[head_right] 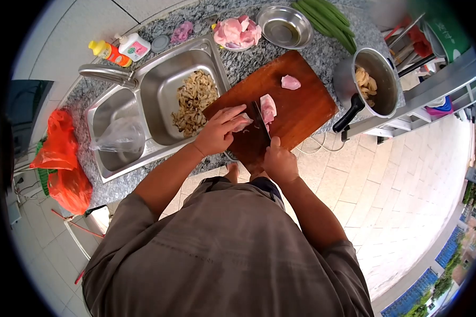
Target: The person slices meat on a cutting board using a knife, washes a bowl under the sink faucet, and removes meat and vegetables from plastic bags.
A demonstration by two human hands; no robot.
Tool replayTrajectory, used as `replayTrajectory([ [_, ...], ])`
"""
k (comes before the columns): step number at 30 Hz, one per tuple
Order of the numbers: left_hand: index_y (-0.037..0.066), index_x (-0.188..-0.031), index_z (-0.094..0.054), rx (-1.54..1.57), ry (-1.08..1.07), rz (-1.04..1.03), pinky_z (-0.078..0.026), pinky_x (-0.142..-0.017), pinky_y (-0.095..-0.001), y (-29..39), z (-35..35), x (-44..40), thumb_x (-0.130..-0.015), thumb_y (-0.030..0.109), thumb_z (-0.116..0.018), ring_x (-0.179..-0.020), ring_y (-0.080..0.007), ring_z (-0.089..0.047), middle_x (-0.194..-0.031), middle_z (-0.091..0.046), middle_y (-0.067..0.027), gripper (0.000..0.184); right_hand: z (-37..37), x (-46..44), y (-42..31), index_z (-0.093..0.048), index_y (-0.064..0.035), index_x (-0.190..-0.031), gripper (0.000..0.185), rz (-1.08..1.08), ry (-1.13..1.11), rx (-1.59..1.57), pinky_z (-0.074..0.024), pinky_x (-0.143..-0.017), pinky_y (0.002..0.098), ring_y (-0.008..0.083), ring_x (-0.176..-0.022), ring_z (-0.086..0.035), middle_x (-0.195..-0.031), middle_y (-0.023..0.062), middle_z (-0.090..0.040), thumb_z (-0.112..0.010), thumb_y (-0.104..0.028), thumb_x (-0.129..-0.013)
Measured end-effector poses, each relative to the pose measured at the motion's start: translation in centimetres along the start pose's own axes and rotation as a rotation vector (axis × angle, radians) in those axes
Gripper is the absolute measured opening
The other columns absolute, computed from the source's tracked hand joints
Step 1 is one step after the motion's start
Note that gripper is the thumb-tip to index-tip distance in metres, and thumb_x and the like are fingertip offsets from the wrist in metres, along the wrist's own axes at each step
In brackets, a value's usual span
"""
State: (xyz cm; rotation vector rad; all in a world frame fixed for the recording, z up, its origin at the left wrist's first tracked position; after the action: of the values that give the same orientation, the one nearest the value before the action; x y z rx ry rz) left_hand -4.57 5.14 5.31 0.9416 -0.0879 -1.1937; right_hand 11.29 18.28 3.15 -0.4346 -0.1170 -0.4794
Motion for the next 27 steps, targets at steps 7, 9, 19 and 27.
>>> replayTrajectory([
  [7, 0.004, -0.108, -0.07, -0.025, 0.278, 0.203, -0.052, -0.087, -0.042, -2.3, 0.5, 3.4, -0.079, 0.006, -0.078, -0.101, -0.0346, -0.062, -0.116, -0.064, -0.0115, 0.03, 1.6, -0.8, -3.3, -0.045, -0.0023, -0.106, 0.025, 0.187, -0.198, 0.12, -0.0584, -0.065, 0.0498, 0.0381, -0.073, -0.073, -0.081, 0.0207, -0.071, -0.061, -0.014, -0.091],
  [9, 0.004, -0.104, -0.071, -0.051, 0.262, 0.18, -0.051, -0.085, -0.0421, -2.0, 0.0, 3.3, -0.078, 0.007, -0.08, -0.099, -0.0342, -0.061, -0.113, -0.064, -0.0114, 0.028, 0.8, -1.4, -3.5, -0.044, -0.0024, -0.106, 0.026, 0.201, -0.301, 0.168, -0.0588, -0.069, 0.0491, 0.0384, -0.078, -0.073, -0.086, 0.0207, -0.072, -0.062, -0.012, -0.089],
  [19, 0.003, -0.096, -0.071, -0.038, 0.308, 0.082, -0.053, -0.088, -0.0413, -2.5, -2.5, 3.0, -0.072, 0.004, -0.081, -0.101, -0.0318, -0.062, -0.112, -0.064, -0.0093, 0.026, -0.1, -4.6, -5.7, -0.044, -0.0009, -0.109, 0.028, 0.147, -0.484, 0.171, -0.059, -0.074, 0.0498, 0.0421, -0.087, -0.073, -0.09, 0.0231, -0.073, -0.061, -0.011, -0.089],
  [27, 0.004, -0.09, -0.072, -0.098, 0.357, 0.096, -0.055, -0.083, -0.0381, -2.7, -1.7, 1.9, -0.07, 0.0, -0.079, -0.096, -0.029, -0.064, -0.104, -0.066, -0.0073, 0.021, -0.5, -5.1, -3.9, -0.044, 0.0024, -0.121, 0.035, 0.092, -0.524, 0.22, -0.0582, -0.076, 0.0512, 0.0427, -0.088, -0.073, -0.091, 0.0252, -0.073, -0.057, -0.009, -0.091],
])
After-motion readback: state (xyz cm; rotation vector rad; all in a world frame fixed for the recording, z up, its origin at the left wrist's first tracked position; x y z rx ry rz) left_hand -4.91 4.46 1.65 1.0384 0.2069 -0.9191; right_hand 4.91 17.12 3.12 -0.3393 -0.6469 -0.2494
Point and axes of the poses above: each hand's wrist, its own x-axis away from the middle knuckle, its own z-axis out of the back of the hand, y = z × x, the point moved 7 cm from there along -x, towards the middle knuckle
